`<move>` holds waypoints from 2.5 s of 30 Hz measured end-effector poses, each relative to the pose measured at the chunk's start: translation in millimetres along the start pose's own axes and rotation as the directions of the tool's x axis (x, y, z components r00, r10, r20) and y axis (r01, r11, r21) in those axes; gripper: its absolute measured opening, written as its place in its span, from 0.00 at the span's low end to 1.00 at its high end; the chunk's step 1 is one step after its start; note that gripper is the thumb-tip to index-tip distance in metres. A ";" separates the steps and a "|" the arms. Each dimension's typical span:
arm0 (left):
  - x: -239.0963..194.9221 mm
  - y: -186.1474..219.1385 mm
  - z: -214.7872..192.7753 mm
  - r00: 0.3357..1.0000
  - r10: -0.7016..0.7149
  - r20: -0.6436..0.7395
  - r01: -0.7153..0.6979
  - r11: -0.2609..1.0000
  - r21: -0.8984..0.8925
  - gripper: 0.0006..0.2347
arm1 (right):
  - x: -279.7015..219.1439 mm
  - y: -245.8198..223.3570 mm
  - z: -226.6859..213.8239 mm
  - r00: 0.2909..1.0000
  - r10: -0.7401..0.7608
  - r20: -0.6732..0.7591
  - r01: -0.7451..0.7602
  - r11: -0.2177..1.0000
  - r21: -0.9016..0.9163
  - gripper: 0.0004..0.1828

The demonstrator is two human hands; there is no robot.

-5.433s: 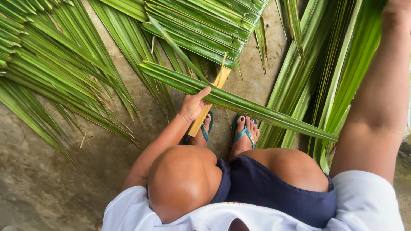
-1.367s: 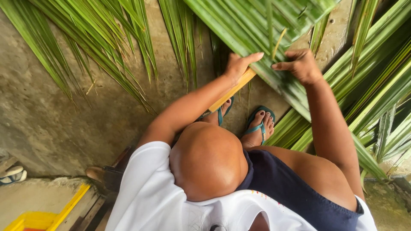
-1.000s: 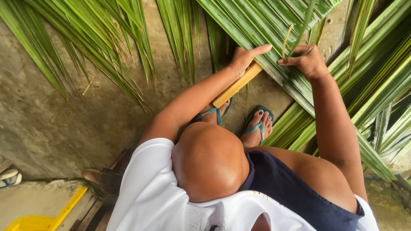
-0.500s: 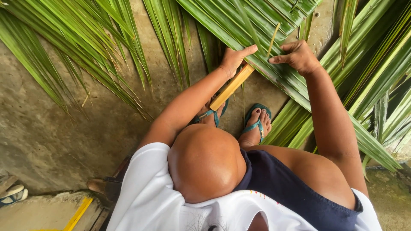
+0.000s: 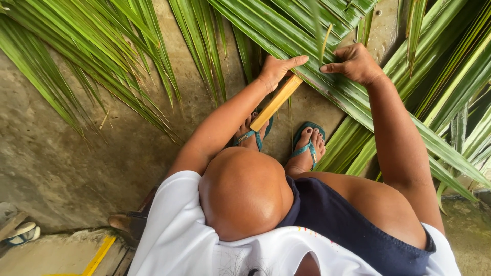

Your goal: The person weaves long green palm leaves by hand using a wooden guide bar. They repeatedly pull leaf strips through the woven structure, aligning and securing them to build up the mat.

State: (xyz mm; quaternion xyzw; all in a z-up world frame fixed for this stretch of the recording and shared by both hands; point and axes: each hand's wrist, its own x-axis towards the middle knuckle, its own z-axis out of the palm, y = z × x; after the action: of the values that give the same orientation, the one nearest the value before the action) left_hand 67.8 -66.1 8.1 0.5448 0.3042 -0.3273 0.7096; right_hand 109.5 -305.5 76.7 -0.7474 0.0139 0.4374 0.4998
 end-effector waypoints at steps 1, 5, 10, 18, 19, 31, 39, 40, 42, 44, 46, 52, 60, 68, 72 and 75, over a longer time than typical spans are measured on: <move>-0.7 -0.9 0.3 1.000 0.027 -0.001 -0.027 1.000 -0.010 0.15 | -0.6 -1.3 -0.3 1.000 0.012 0.000 -0.012 1.000 -0.016 0.30; 17.0 -29.6 -1.2 0.984 0.058 -0.169 -0.044 0.995 0.086 0.31 | 3.4 16.7 4.5 0.998 0.062 -0.030 -0.058 0.992 0.113 0.19; 78.7 -125.9 -19.2 0.967 0.149 -0.208 -0.195 0.955 -0.223 0.23 | 28.5 84.5 4.7 0.994 0.025 -0.108 -0.010 0.990 0.139 0.11; 56.8 -102.9 -11.2 0.968 0.126 -0.218 -0.178 0.955 -0.238 0.25 | 25.4 60.6 9.2 0.992 0.063 -0.112 -0.038 0.975 0.217 0.12; 70.5 -119.1 -16.3 0.966 0.117 -0.232 -0.175 0.952 -0.251 0.26 | 17.7 39.3 9.6 0.991 0.066 -0.112 -0.041 0.976 0.212 0.13; -22.8 13.2 29.2 0.907 0.126 -0.403 -0.045 0.978 0.205 0.33 | -23.8 -6.4 16.5 0.928 -0.119 -0.352 -0.127 0.788 -0.602 0.26; -31.1 17.4 33.3 0.915 0.155 -0.372 -0.102 0.982 0.158 0.32 | -105.8 -50.1 75.1 0.913 0.002 -0.408 -0.001 1.000 0.002 0.31; -32.5 19.0 33.0 0.918 0.142 -0.370 -0.086 0.983 0.164 0.32 | -101.3 -34.9 81.2 0.920 0.025 -0.390 -0.004 0.998 0.055 0.35; -33.1 19.8 34.0 0.920 0.154 -0.362 -0.098 0.981 0.168 0.31 | -81.6 -13.6 88.6 0.910 0.149 -0.387 -0.087 0.981 0.172 0.39; -31.2 21.1 34.4 0.920 0.170 -0.353 -0.114 0.978 0.172 0.30 | -68.0 -2.3 93.6 0.891 0.266 -0.369 -0.163 0.944 0.286 0.43; -28.0 20.2 33.2 0.927 0.085 -0.364 -0.027 0.987 0.161 0.31 | -61.8 0.1 98.2 0.872 0.304 -0.383 -0.161 0.918 0.362 0.44; -15.6 -9.0 15.5 0.912 0.066 -0.405 -0.094 0.994 -0.049 0.34 | -47.7 53.8 121.7 0.790 0.140 -0.597 0.105 0.928 0.356 0.43; -27.9 2.7 45.3 0.922 0.072 -0.380 -0.138 0.979 -0.150 0.33 | -46.2 42.9 126.9 0.774 0.213 -0.596 0.193 0.817 0.543 0.40; -62.9 34.1 69.1 0.918 0.060 -0.393 -0.154 0.965 -0.213 0.31 | -28.7 23.1 112.4 0.816 0.258 -0.517 0.224 0.684 0.694 0.42; -70.6 37.3 66.5 0.927 0.052 -0.372 -0.171 0.941 -0.293 0.28 | -8.4 20.9 106.1 0.826 0.310 -0.471 0.211 0.604 0.768 0.34; -78.6 44.8 75.3 0.937 0.045 -0.347 -0.177 0.916 -0.360 0.26 | -8.5 -1.4 102.8 0.806 0.345 -0.481 0.241 0.551 0.799 0.22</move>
State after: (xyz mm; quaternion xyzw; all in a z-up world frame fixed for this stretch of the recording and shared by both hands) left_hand 61.9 -120.3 112.4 0.4583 0.4454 -0.1234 0.7592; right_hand 39.1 -230.3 71.3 -0.5151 0.3966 0.1383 0.7472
